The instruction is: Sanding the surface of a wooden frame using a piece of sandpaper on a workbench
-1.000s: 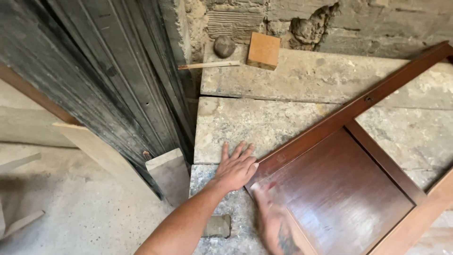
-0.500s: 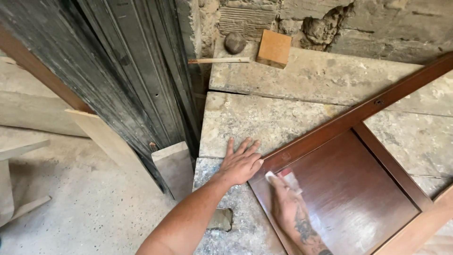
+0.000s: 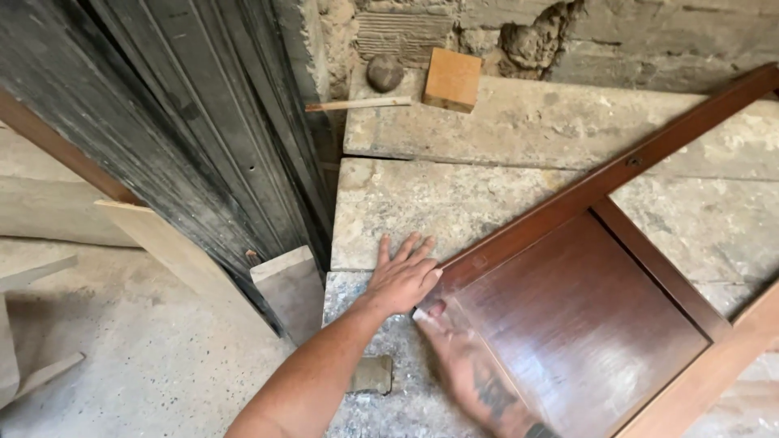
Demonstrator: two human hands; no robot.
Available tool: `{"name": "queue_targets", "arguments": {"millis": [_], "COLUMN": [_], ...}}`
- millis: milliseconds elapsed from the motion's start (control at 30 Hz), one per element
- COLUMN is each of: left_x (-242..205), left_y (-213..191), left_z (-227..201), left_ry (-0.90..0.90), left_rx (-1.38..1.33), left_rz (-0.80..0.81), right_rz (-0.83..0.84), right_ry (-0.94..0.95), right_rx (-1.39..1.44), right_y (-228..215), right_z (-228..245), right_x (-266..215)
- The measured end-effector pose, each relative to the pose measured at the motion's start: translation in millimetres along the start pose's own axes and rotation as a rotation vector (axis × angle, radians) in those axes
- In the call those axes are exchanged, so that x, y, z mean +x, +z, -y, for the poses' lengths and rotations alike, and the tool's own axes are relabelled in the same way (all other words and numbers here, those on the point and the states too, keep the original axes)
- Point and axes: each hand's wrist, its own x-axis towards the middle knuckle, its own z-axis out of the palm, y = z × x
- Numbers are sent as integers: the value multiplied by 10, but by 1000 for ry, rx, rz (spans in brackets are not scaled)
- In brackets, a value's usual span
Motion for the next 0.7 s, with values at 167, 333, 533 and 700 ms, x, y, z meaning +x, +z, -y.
{"name": "queue_targets", "arguments": {"millis": [167, 333, 533, 700], "left_x": [25, -9, -43, -23], "left_y": [2, 35, -29, -5], "left_z": [-5, 4, -28, -7], "left_ry": [-3, 2, 11, 43], "left_rx": [16, 16, 5, -1], "left_rz": [-6, -6, -19, -64], "right_rz": [182, 168, -13, -219], "right_ry": [1255, 523, 631, 1406], "right_rx": [1113, 331, 500, 1425], "right_y": [-340, -91, 158, 864], "right_z": [181, 93, 83, -135], "right_x": [338, -84, 84, -453]}}
